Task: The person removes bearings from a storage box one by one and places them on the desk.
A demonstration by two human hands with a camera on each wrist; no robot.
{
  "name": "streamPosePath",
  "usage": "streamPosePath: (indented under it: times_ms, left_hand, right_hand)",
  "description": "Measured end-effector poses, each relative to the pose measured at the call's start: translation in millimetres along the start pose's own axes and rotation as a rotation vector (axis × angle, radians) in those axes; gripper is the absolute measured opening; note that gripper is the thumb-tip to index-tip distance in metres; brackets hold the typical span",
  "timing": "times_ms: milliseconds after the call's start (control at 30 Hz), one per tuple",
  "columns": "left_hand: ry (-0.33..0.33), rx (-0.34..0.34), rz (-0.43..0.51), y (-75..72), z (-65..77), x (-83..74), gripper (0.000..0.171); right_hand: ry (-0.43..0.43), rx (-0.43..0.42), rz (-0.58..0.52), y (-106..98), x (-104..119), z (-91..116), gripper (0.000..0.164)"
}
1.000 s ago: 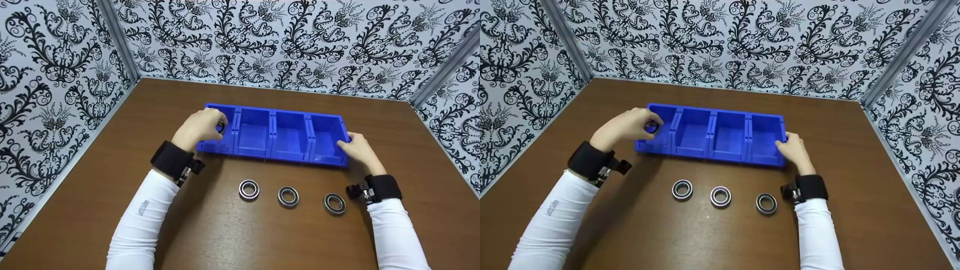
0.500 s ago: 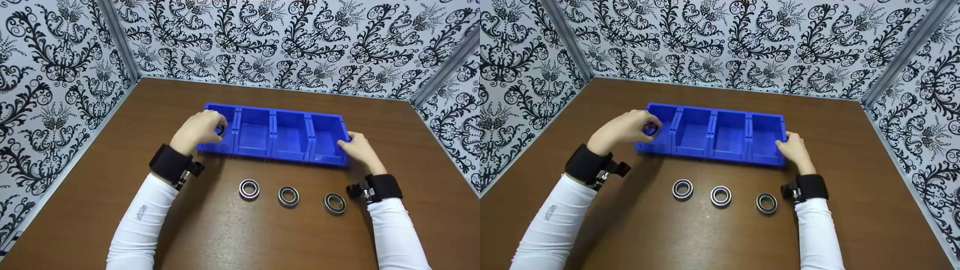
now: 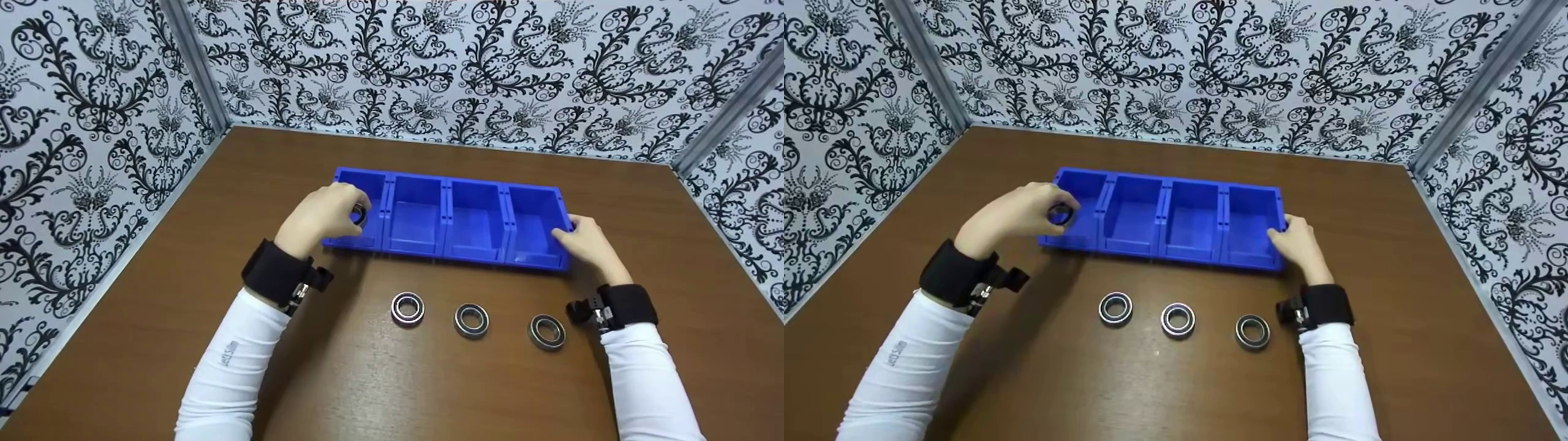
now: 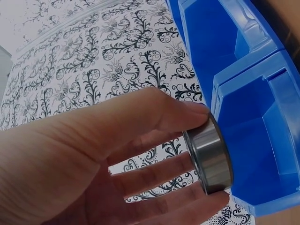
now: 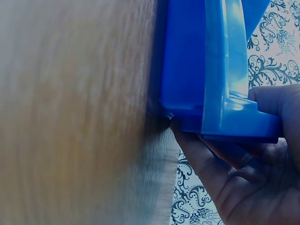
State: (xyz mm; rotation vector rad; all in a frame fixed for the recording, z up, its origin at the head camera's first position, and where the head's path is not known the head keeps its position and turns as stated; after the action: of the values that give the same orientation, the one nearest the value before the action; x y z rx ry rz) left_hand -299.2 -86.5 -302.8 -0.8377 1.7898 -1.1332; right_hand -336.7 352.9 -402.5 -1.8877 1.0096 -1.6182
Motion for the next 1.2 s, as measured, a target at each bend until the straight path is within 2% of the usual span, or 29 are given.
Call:
streamPosePath:
  times_ms: [733,1000,1200]
  left_hand:
    - [0.012,0.021,0.012,1.2,11.5,0.1,0.035]
    - [0.032,0.015,0.030,0.3,16.8,0.5,0.031]
    - [0.043,0.017,0.028,0.1,20.8,-0.7,0.027]
  right_hand:
    - [-0.020,-0.014,-0.020,-1,2,0,0.042]
    - [0.023,0.000,-0.041,0,0,0,0.045]
    - [0.016,-0.004,-0.035,-1,1,1,0.045]
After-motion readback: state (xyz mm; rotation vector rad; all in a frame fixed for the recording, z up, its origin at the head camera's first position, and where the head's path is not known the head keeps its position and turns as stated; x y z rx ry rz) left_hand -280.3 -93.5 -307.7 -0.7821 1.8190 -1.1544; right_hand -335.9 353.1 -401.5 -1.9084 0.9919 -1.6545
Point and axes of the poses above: each hand's wrist, its own z-axis away from the middle knuckle, its own y-axis out of the palm, x = y × z, the point moved 5 cm from there along -z, towards the middle knuckle, and after that the axes turned 14 degrees about -x, right-handed, at the moved point
